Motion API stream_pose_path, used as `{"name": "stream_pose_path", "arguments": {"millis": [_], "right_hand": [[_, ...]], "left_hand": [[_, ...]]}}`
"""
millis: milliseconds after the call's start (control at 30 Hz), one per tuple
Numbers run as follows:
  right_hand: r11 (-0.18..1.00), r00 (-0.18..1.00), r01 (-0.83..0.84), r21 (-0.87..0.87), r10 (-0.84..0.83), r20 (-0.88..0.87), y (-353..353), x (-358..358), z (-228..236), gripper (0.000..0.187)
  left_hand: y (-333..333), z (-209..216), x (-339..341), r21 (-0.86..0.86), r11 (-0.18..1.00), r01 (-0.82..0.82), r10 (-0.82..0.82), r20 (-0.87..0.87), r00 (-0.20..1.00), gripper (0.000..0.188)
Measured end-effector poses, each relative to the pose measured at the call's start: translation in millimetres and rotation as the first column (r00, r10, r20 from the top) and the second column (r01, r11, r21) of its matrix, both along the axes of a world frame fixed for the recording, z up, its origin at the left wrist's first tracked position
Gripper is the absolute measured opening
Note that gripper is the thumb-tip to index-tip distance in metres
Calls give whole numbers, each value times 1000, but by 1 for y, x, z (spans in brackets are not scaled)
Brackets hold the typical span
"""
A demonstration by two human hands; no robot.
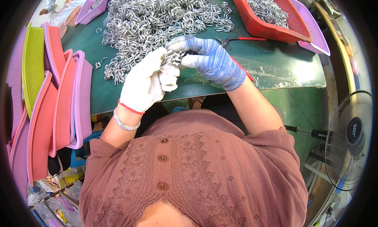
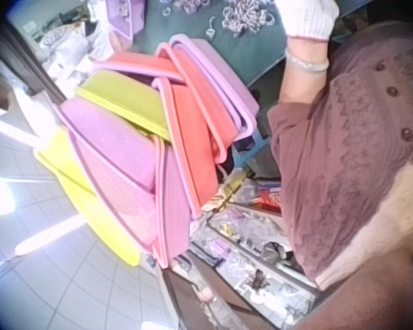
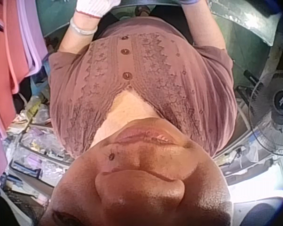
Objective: The person assembles small metal hardware components by hand at a workbench. They pick up individual metal rings and hooks, interlock them, and place the finished assemblies into a red tray.
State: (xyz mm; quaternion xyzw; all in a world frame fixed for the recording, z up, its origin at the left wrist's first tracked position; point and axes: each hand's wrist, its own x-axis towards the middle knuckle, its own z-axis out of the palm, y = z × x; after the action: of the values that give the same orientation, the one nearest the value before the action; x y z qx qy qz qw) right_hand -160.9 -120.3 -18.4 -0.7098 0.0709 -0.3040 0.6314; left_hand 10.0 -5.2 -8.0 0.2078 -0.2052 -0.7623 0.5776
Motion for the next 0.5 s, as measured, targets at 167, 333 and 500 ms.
{"name": "stream_pose_path", "arguments": {"millis": [167,333,500], "right_hand": [[997,999,-2,-79,4,32,2,0,2,34],[994,999,-27,-104,29,18,0,-2,5,35],[981,1000,-12,-195,15,15,-1,-3,8,36]], "left_hand": [[1,-2,1,-11,999,35,-36,-54,998,19],[1,-2,1,-16,1000,26,-26,-15,1000,16],[1,-3,1,-29,999,30,-30,-29,999,18]]}}
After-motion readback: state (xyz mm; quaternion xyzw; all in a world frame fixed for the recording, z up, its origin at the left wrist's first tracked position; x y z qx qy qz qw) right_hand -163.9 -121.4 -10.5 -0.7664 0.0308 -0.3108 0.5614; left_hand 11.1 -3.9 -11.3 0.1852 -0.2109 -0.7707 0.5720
